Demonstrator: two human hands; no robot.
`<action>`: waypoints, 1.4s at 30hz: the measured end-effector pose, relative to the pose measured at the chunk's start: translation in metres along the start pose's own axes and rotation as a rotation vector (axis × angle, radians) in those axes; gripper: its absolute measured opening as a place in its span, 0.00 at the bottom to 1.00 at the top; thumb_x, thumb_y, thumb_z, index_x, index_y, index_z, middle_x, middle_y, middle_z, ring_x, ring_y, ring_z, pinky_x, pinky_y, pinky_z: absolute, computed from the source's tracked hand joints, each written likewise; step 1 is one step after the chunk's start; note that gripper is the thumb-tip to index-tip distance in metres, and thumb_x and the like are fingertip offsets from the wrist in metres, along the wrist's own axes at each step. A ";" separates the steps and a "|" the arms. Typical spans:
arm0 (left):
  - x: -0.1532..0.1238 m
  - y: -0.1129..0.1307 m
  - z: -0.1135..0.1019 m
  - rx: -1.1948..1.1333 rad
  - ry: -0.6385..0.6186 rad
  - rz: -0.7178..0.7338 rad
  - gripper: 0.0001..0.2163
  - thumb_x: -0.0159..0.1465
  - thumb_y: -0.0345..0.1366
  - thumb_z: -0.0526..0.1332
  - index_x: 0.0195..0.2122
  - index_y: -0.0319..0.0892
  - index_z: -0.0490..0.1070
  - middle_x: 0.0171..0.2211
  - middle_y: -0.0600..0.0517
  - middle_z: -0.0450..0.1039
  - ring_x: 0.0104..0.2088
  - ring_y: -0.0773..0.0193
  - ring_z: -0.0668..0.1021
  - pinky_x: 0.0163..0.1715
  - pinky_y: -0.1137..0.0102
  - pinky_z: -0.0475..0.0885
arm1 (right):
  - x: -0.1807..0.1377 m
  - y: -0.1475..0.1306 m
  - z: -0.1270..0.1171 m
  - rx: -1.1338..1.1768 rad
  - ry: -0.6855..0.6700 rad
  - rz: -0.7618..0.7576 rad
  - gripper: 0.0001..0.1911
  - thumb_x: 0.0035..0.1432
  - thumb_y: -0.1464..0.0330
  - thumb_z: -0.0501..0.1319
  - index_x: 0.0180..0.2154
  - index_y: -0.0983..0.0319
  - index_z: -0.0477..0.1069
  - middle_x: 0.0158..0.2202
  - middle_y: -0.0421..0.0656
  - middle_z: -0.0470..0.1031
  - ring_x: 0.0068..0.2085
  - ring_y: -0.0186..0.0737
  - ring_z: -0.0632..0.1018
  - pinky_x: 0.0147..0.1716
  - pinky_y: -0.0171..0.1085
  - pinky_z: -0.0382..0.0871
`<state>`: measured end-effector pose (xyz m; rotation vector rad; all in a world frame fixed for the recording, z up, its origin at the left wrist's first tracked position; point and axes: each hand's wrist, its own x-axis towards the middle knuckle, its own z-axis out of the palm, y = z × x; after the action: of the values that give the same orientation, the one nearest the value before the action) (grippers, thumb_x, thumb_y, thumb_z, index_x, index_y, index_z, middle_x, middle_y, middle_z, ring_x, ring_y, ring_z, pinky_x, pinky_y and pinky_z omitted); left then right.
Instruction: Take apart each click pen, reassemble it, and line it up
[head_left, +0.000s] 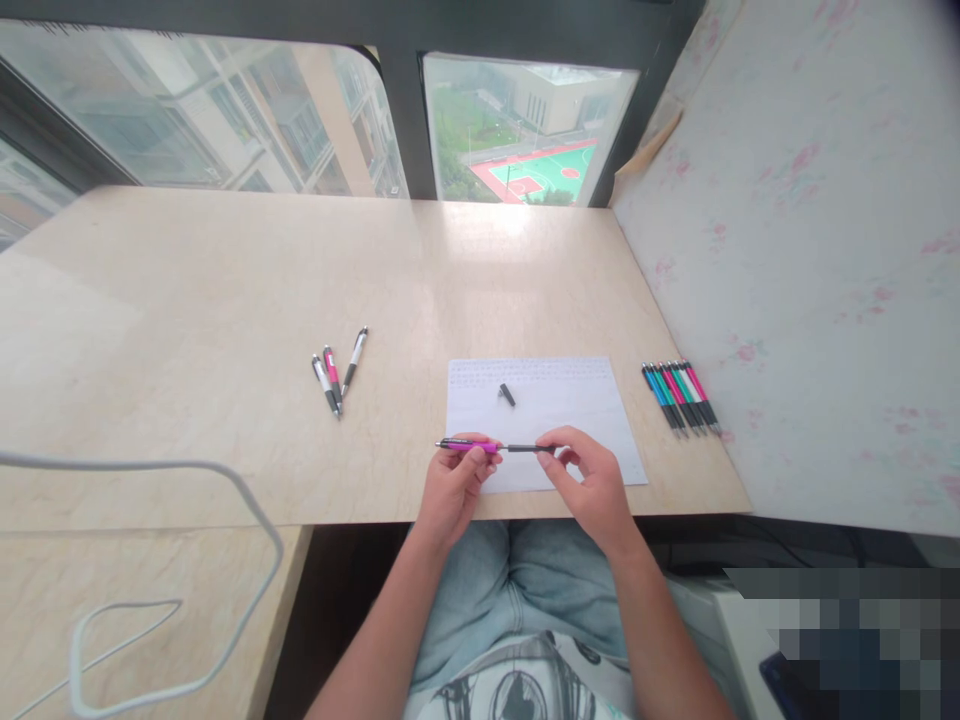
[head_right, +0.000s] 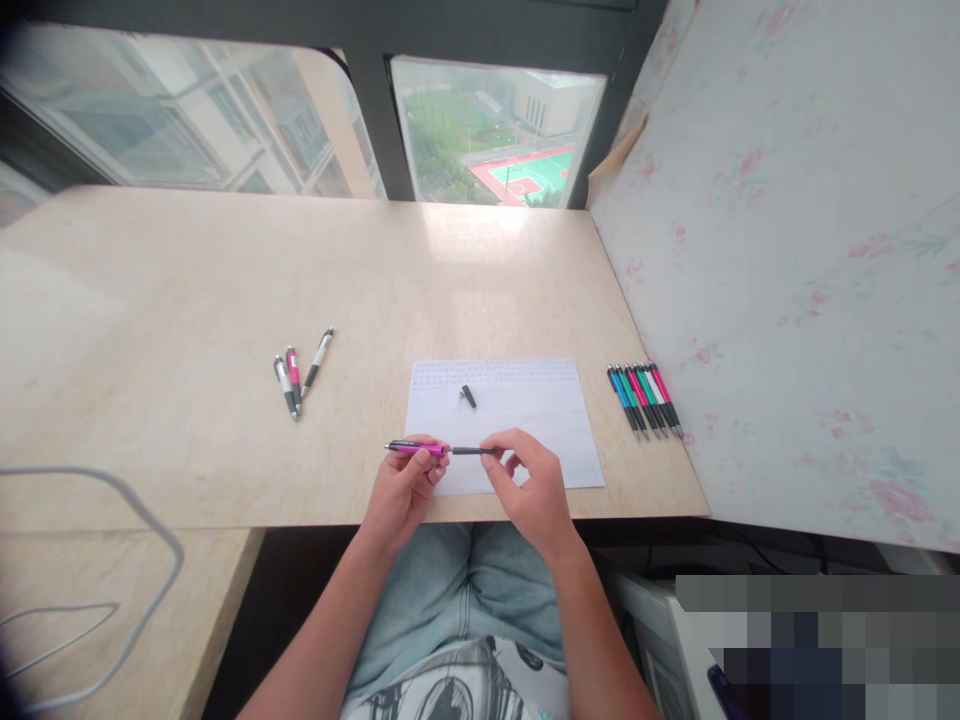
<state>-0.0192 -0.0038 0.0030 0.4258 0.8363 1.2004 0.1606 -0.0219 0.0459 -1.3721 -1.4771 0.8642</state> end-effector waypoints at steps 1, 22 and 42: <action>0.000 0.000 -0.001 -0.014 0.002 -0.006 0.10 0.54 0.36 0.73 0.35 0.39 0.79 0.33 0.49 0.80 0.30 0.70 0.79 0.32 0.77 0.72 | 0.000 -0.001 -0.001 -0.001 0.017 -0.004 0.05 0.62 0.67 0.60 0.38 0.59 0.75 0.37 0.45 0.78 0.36 0.41 0.76 0.32 0.38 0.72; 0.000 0.001 -0.004 -0.166 0.035 -0.013 0.11 0.54 0.36 0.74 0.36 0.40 0.77 0.33 0.50 0.79 0.31 0.70 0.79 0.30 0.78 0.73 | 0.003 0.029 -0.016 -0.098 0.229 0.142 0.08 0.59 0.64 0.63 0.38 0.59 0.76 0.37 0.46 0.79 0.38 0.44 0.78 0.31 0.39 0.74; -0.002 0.001 -0.002 -0.099 0.015 -0.031 0.09 0.55 0.36 0.73 0.36 0.40 0.78 0.35 0.49 0.80 0.31 0.69 0.79 0.33 0.75 0.74 | 0.039 0.038 0.020 -0.288 0.142 0.157 0.17 0.63 0.57 0.57 0.38 0.61 0.79 0.36 0.49 0.81 0.35 0.45 0.78 0.36 0.43 0.71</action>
<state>-0.0214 -0.0059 0.0030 0.3228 0.7902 1.2122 0.1558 0.0237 0.0102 -1.7445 -1.4379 0.6512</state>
